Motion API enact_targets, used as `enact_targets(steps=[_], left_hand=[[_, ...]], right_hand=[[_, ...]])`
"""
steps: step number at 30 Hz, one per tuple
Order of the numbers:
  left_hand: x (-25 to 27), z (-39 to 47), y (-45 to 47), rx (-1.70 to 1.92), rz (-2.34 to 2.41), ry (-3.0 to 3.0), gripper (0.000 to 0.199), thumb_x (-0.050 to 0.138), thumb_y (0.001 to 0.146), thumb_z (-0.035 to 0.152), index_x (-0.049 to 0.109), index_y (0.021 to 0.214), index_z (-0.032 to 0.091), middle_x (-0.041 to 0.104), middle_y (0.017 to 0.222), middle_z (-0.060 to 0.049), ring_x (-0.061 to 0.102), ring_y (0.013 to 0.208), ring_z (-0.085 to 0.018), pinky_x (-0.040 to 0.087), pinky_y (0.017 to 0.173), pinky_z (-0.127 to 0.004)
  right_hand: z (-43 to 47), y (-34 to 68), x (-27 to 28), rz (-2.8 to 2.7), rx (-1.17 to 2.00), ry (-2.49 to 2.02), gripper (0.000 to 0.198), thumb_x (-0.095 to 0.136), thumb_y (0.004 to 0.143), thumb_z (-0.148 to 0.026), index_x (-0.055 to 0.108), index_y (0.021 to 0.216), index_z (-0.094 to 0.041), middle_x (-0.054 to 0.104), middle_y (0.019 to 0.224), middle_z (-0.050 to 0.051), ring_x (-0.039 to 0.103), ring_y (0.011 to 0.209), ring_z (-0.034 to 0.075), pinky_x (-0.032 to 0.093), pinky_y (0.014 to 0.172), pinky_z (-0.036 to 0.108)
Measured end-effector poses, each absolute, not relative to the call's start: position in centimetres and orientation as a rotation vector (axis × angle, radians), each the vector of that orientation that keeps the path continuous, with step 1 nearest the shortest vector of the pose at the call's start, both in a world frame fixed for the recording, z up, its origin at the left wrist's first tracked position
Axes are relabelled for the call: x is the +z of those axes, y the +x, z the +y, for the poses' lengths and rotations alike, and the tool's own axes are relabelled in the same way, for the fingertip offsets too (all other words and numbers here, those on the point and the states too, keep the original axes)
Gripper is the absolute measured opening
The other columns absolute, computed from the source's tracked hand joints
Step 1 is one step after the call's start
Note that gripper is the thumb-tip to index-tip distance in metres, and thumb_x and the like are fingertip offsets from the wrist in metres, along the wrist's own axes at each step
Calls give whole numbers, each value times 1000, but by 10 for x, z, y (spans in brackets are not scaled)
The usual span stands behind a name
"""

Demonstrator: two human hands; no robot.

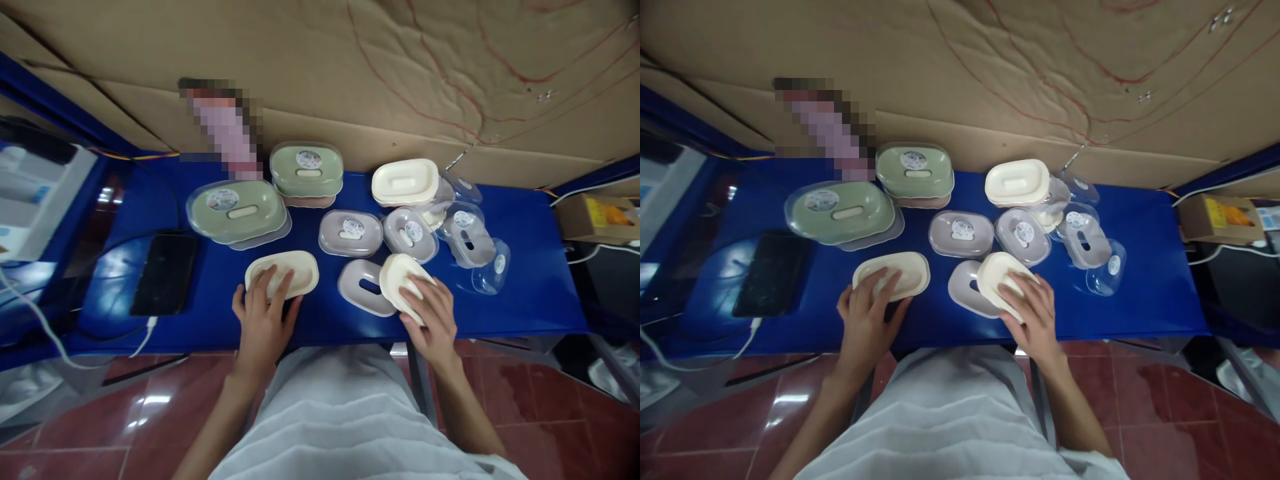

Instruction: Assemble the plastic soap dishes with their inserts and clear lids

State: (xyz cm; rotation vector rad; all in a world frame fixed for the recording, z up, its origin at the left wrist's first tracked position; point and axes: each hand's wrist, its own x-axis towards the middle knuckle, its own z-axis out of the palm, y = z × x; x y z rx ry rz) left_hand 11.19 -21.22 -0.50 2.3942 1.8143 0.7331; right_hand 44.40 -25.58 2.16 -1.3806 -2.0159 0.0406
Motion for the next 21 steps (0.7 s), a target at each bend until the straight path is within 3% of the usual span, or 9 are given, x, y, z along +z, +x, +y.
enact_targets(steps=[5,8,11,14,21], left_hand=[[15,-231,120,962,1153,2535,45,66,101,21,61,146,27,65,149,-13,58,143,-29,38,123,-51],[17,-241,121,811,860,2615,34,66,103,27,67,137,23,70,143,-12,61,140,-27,44,121,-47],[6,-246,111,683,887,2671,28,69,102,24,71,130,21,71,143,-11,61,140,-30,45,120,-51],[-2,-249,98,713,991,2670,25,72,99,17,73,123,21,73,140,-11,63,138,-33,49,115,-53],[2,-249,104,756,1055,2690,20,71,99,13,73,118,19,78,128,-11,67,131,-31,54,109,-48]], right_hand=[[-312,425,-5,-2296,132,-1298,48,82,94,-42,69,139,-32,72,142,8,65,136,32,37,125,64],[-305,396,-4,-2382,183,-1160,42,74,100,-48,70,138,-29,73,141,8,64,138,27,34,129,58],[-278,391,10,-2324,174,-1142,44,58,107,-55,68,141,-29,71,144,9,60,142,27,35,130,54],[-258,411,20,-2329,197,-1334,42,48,112,-43,62,148,-26,66,151,10,56,148,27,36,130,56],[-263,453,14,-2219,211,-1430,50,68,102,-23,60,151,-28,70,145,10,55,149,32,54,118,56]])
